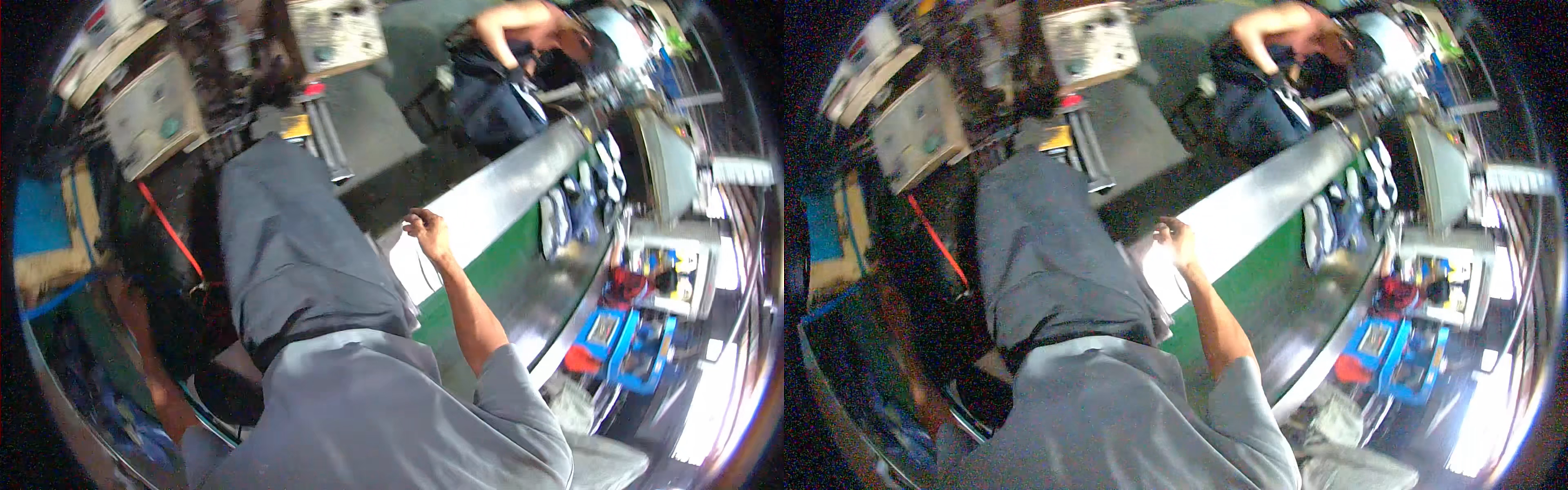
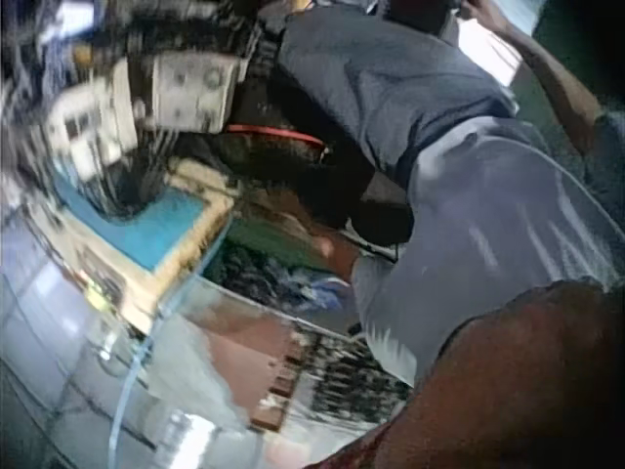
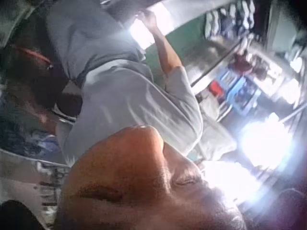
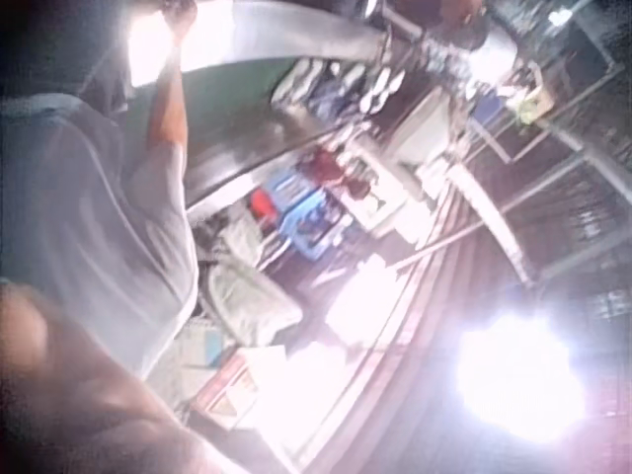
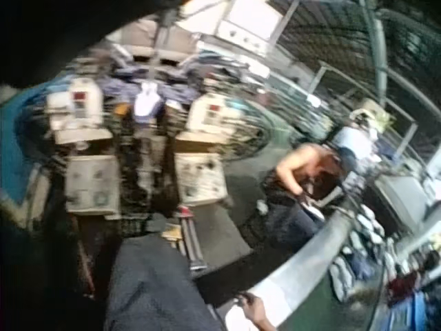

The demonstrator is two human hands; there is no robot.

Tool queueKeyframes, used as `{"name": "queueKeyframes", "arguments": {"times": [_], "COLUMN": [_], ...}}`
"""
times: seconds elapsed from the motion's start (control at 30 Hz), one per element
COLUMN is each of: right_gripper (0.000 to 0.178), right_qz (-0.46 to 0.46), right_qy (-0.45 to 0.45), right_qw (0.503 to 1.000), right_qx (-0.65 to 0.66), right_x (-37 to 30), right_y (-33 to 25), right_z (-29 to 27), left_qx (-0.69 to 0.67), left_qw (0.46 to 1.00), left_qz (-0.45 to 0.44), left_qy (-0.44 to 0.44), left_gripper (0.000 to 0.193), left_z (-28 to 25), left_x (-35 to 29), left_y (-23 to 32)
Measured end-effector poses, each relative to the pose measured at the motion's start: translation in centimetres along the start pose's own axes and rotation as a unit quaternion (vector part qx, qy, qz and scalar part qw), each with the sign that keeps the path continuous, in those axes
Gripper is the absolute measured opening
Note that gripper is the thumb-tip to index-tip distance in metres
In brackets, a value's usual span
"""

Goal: Using a specialized machine to press and shape shoe soles and uppers during the assembly process.

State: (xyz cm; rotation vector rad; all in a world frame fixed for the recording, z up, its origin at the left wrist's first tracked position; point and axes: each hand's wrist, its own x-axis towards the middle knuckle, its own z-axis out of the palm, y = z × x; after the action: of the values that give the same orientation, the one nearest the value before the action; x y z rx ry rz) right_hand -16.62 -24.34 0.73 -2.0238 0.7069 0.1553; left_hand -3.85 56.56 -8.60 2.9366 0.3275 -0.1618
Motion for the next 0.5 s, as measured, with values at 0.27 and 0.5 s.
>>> {"name": "queueKeyframes", "arguments": {"times": [0.27,0.5], "right_gripper": [0.037,0.066], "right_qz": [0.216,0.38], "right_qy": [0.327,0.371], "right_qw": [0.908,0.822], "right_qx": [-0.147,-0.206], "right_x": [-11.2,-16.5], "right_y": [23.6,39.9], "right_z": [-14.0,-28.3], "left_qx": [-0.393,-0.442], "left_qw": [0.907,0.865], "left_qz": [0.137,0.205], "left_qy": [-0.071,-0.12], "left_gripper": [0.037,0.031], "left_z": [-1.5,1.0], "left_x": [-3.0,-3.1], "left_y": [43.6,45.4]}}
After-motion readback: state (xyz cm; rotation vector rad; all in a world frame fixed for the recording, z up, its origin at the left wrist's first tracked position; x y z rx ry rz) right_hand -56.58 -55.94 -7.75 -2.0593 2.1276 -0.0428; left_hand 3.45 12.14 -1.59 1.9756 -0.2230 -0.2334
